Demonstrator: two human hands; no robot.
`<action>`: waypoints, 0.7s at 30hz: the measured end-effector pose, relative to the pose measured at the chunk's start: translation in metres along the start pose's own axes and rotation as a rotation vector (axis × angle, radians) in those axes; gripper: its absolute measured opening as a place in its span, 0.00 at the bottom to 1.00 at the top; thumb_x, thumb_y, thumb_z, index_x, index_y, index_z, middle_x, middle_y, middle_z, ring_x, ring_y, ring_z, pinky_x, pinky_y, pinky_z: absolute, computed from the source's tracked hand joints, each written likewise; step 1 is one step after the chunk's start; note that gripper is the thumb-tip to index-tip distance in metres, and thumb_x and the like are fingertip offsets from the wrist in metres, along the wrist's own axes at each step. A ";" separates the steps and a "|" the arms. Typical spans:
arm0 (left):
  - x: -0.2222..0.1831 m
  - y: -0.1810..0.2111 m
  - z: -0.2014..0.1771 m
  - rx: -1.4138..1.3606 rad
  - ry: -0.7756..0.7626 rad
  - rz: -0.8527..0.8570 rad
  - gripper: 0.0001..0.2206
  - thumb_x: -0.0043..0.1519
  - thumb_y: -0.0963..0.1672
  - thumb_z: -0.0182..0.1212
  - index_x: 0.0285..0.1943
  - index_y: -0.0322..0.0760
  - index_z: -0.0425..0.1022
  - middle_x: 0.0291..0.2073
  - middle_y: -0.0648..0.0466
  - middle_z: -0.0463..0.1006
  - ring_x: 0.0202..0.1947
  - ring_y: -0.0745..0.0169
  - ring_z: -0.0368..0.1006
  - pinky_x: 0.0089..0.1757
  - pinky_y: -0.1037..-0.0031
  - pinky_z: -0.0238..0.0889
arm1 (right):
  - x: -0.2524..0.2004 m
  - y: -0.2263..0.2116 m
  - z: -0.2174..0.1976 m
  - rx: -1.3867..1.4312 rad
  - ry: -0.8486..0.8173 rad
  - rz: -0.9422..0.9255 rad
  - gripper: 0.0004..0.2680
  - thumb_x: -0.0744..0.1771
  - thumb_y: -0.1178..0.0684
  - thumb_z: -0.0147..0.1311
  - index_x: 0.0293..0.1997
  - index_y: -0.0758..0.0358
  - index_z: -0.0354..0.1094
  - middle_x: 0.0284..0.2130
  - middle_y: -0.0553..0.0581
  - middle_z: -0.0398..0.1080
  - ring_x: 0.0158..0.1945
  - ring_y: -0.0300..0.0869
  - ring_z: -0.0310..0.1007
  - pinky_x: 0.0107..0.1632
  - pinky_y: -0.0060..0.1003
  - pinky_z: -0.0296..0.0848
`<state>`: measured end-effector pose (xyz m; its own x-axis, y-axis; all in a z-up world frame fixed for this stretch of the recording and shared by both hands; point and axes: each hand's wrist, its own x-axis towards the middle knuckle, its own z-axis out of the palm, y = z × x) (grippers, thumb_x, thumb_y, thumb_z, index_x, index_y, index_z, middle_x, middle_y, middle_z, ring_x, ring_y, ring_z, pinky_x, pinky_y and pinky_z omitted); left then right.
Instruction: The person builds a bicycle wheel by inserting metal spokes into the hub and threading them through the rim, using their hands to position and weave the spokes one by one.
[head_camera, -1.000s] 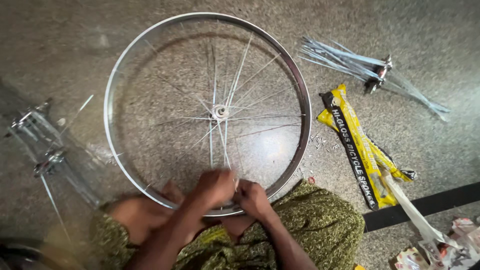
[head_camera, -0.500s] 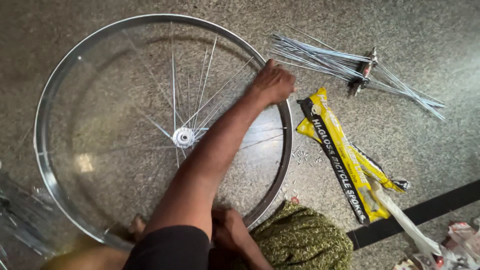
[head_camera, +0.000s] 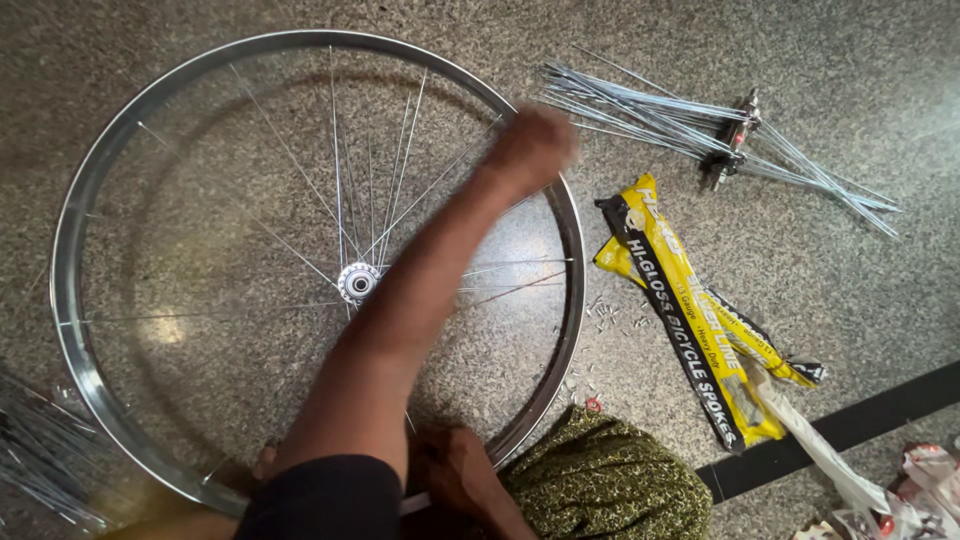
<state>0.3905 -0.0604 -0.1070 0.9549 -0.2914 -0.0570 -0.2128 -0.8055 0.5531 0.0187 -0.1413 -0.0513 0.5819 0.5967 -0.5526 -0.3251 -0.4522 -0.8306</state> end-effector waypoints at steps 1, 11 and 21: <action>0.004 -0.021 -0.009 0.057 0.094 0.002 0.08 0.66 0.41 0.59 0.31 0.38 0.74 0.29 0.47 0.76 0.33 0.57 0.76 0.39 0.62 0.76 | 0.001 0.003 0.001 -0.014 -0.004 -0.003 0.06 0.64 0.57 0.53 0.37 0.68 0.74 0.29 0.64 0.76 0.32 0.52 0.77 0.39 0.46 0.75; -0.016 -0.131 -0.119 -0.026 0.196 -0.328 0.08 0.68 0.47 0.62 0.42 0.42 0.82 0.36 0.52 0.82 0.38 0.58 0.77 0.50 0.57 0.66 | 0.003 0.008 0.005 -0.099 0.062 -0.026 0.06 0.61 0.57 0.55 0.35 0.69 0.71 0.31 0.67 0.73 0.39 0.59 0.75 0.43 0.49 0.73; 0.006 -0.121 -0.132 0.184 0.006 -0.419 0.08 0.64 0.43 0.57 0.41 0.35 0.81 0.37 0.45 0.82 0.39 0.48 0.78 0.55 0.44 0.57 | 0.001 -0.003 0.004 -0.017 0.039 0.071 0.07 0.63 0.60 0.54 0.40 0.65 0.76 0.35 0.62 0.77 0.40 0.51 0.79 0.44 0.43 0.77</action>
<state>0.4491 0.1034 -0.0651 0.9676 0.0816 -0.2391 0.1593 -0.9316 0.3266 0.0173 -0.1362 -0.0498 0.5867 0.5366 -0.6065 -0.3540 -0.5036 -0.7881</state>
